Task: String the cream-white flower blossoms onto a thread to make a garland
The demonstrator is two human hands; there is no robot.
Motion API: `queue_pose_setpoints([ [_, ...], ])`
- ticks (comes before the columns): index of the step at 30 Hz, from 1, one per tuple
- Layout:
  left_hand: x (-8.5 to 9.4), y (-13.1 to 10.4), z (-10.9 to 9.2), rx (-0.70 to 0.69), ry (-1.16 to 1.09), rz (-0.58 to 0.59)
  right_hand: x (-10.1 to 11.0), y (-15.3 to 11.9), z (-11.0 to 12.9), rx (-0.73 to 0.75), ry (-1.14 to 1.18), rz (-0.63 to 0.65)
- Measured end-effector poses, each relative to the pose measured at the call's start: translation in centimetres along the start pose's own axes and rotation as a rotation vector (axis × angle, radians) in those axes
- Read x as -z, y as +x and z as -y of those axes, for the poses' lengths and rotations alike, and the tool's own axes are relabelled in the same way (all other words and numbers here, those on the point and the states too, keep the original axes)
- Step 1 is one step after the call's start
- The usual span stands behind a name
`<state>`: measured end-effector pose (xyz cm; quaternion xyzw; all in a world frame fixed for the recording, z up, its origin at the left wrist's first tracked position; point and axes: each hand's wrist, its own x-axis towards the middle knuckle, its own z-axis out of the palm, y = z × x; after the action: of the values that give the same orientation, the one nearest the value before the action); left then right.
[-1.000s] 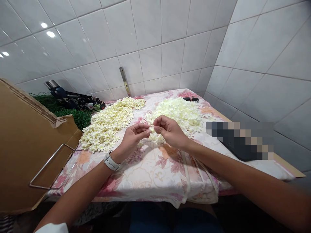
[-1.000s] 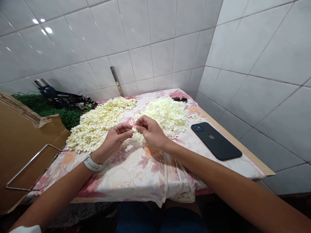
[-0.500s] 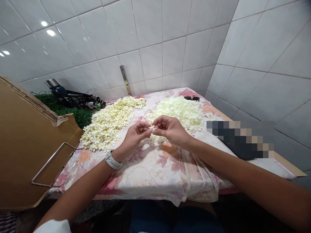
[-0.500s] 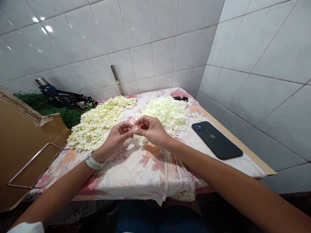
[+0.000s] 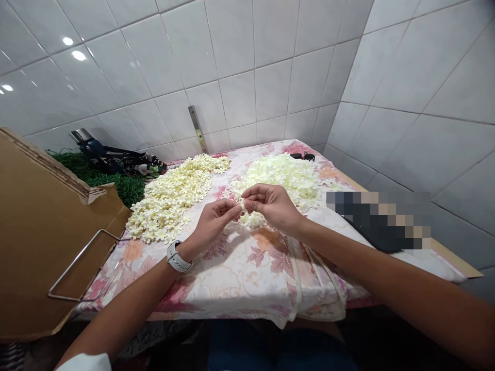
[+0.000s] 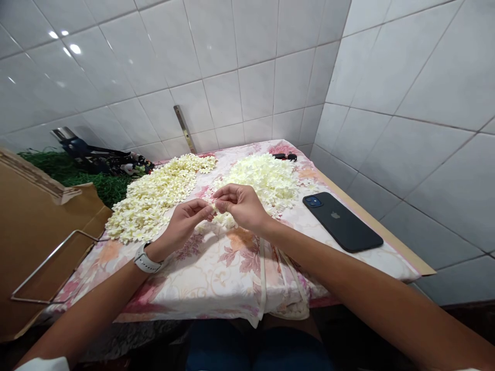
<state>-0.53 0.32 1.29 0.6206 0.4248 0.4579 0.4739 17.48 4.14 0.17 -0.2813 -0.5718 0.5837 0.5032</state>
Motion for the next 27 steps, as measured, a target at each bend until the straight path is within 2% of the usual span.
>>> queue_pose_setpoints([
  [3,-0.02,-0.10,-0.06,-0.034,0.040,-0.029,-0.14,0.04,-0.08,0.038,-0.046,-0.016],
  [8,-0.04,-0.17,0.05,-0.006,0.021,0.019,-0.30,-0.07,-0.24,0.075,-0.055,0.035],
  [14,-0.08,-0.13,0.46,0.015,0.052,-0.023,-0.46,-0.32,-0.06,0.014,0.000,0.112],
  [21,0.30,-0.10,0.42,-0.062,0.107,-0.016,-0.59,-0.53,0.37,-0.136,0.041,0.192],
  [27,0.36,-0.02,0.58,-0.080,-0.004,-0.053,-0.31,-0.53,-0.01,-0.132,-0.037,0.189],
])
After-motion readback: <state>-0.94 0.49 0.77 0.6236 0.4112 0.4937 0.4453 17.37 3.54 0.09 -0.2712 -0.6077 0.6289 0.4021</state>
